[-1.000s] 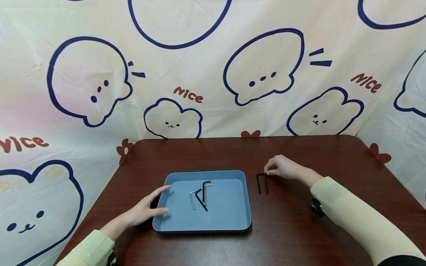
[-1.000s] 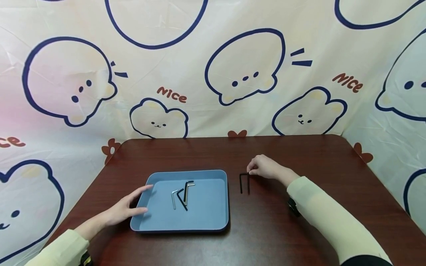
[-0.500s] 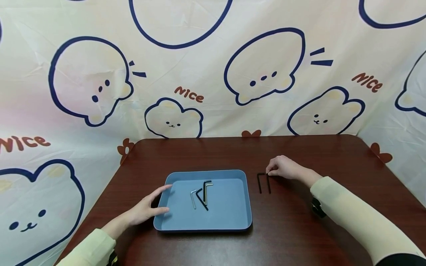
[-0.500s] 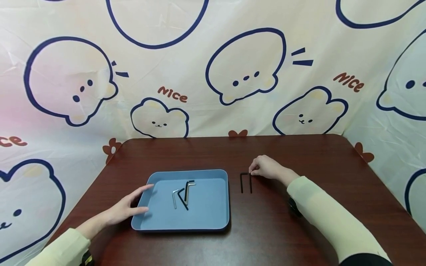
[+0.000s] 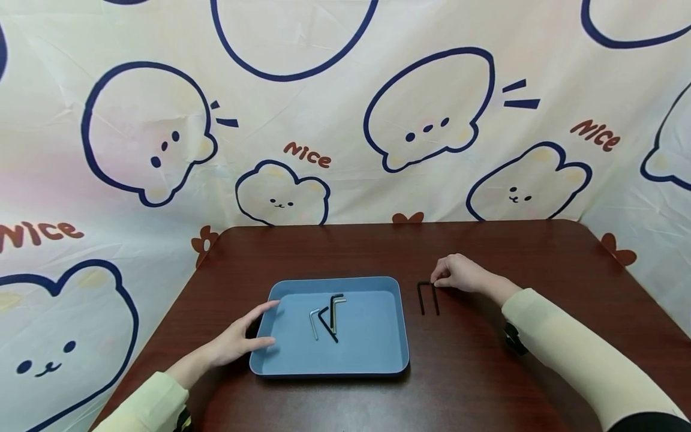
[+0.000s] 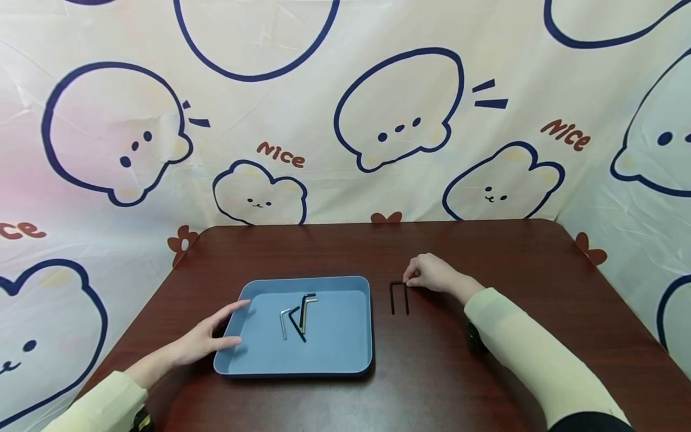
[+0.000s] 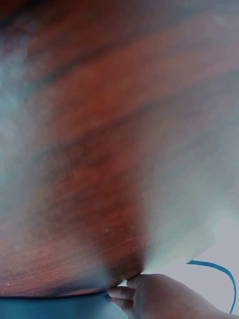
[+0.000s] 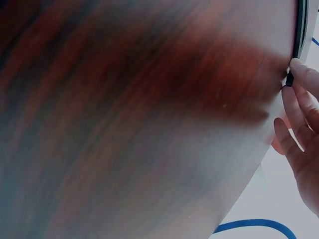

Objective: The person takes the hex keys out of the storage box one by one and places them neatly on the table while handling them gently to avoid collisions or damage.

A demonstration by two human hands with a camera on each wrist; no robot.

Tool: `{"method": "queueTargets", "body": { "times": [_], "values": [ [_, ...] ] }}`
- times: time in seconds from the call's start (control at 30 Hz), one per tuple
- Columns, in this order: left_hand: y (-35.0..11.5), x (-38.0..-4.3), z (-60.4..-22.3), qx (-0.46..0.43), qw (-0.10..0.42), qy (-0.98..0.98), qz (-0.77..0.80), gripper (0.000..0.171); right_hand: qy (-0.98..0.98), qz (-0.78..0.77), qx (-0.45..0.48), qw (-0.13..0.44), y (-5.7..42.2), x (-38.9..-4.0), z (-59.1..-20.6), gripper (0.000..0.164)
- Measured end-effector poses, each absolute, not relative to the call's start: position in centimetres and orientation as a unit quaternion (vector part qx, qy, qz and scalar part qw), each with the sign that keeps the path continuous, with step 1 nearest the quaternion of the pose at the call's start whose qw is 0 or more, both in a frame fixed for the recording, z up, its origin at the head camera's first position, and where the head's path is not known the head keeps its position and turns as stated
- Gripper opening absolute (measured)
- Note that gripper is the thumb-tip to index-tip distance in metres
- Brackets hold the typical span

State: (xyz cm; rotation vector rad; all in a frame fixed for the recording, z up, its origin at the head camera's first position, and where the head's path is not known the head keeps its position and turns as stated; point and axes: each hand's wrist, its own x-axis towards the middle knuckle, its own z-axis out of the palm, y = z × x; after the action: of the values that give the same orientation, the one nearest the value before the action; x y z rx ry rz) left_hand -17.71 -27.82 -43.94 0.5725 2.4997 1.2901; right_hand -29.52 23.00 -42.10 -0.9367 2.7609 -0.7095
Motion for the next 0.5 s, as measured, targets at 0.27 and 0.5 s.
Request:
{"method": "queueTargets", "body": {
  "times": [0.27, 0.5],
  "values": [
    [-27.78, -17.66, -43.99, 0.199, 0.134, 0.864, 0.443, 0.071, 0.921, -0.234, -0.303, 0.077, 22.94, -29.48, -41.93, 0.009],
    [-27.79, -17.65, -43.88, 0.196, 0.132, 0.865, 0.443, 0.072, 0.921, -0.239, -0.298, 0.072, 22.87, -29.56, -41.22, 0.007]
  ]
}}
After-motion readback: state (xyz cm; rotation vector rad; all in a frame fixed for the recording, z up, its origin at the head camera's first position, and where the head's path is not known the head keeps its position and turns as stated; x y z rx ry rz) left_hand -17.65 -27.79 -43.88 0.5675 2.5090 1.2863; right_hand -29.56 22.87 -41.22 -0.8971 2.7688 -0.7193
